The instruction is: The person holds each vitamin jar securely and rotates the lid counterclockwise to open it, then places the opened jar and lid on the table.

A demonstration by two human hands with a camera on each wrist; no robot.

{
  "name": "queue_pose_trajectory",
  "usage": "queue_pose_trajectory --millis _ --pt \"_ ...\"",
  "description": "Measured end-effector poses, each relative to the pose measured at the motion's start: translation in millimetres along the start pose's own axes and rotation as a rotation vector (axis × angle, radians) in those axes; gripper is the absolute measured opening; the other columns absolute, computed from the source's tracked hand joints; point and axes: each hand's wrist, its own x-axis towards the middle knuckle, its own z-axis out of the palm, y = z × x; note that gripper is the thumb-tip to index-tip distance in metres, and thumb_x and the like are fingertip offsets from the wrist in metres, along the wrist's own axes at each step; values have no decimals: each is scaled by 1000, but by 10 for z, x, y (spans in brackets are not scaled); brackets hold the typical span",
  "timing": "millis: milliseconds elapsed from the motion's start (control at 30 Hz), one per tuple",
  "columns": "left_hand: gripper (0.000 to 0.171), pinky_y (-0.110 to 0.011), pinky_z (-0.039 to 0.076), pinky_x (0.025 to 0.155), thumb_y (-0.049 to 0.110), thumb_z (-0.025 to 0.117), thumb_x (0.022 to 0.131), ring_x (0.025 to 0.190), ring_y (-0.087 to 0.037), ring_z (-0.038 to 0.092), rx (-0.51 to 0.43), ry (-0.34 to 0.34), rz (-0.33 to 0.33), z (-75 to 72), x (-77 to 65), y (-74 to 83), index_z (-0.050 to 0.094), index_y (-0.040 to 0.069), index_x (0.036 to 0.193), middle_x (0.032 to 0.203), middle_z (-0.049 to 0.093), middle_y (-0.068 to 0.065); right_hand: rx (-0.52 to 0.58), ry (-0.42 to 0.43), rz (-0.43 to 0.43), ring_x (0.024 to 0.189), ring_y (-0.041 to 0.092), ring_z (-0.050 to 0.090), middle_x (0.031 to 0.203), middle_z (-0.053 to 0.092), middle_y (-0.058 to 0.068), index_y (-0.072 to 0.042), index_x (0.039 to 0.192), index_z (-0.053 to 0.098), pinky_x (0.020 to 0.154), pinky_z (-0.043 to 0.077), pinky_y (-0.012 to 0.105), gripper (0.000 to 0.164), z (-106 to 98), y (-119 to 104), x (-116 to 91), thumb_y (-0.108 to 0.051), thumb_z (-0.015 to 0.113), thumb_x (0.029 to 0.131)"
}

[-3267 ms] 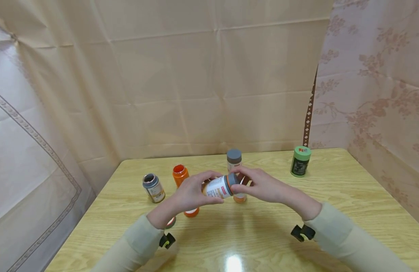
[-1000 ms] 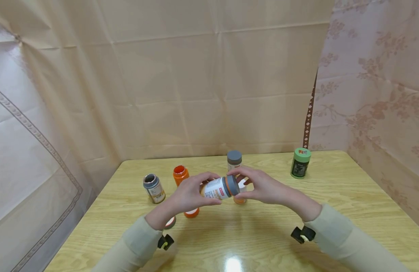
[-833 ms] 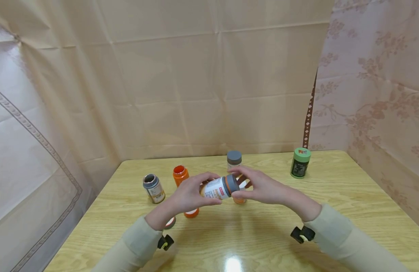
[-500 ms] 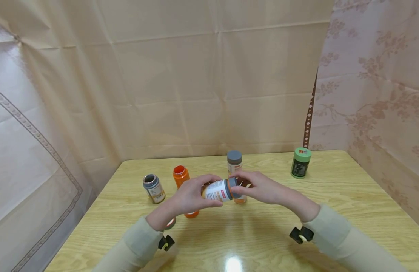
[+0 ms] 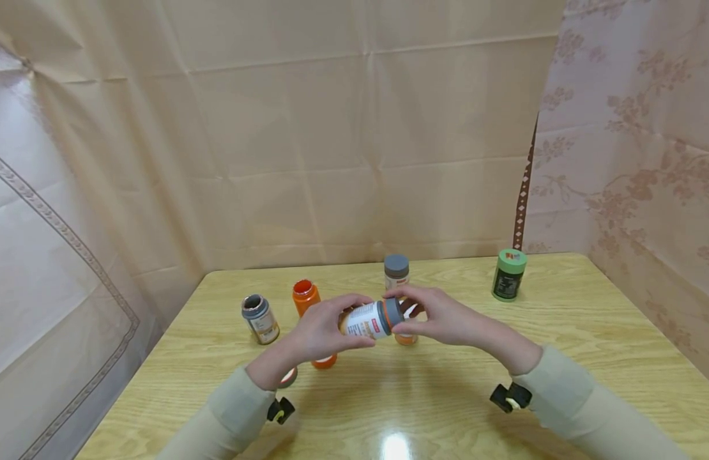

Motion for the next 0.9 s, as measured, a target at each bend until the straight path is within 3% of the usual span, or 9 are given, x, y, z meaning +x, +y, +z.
queue_pose_trajectory --millis 267,467,700,900 --pt "60 -30 50 68 44 81 77 83 -13 57 -33 29 -6 -8 3 -18 58 23 128 103 63 5 -72 36 -68 108 19 55 123 56 2 -12 132 51 82 52 45 52 7 -14 -6 -15 75 87" --pt "59 -30 51 68 43 82 77 84 -12 58 -34 21 -29 0 5 -30 58 26 128 104 62 9 -48 50 1 106 22 57 122 57 5 -9 135 49 81 53 43 52 7 -44 -3 -20 73 89" --pt "58 -29 51 70 42 82 77 85 -12 58 -56 9 -15 -7 -1 -17 58 26 128 105 61 10 19 -13 107 98 21 60 106 62 3 -11 131 51 76 52 36 37 8 -22 7 -31 56 100" --pt "60 -29 51 71 45 81 77 86 -12 57 -37 7 -9 -21 2 -13 57 27 129 105 61 11 49 -30 113 94 19 60 102 62 2 -12 130 51 77 53 35 39 -2 -20 10 -31 61 97"
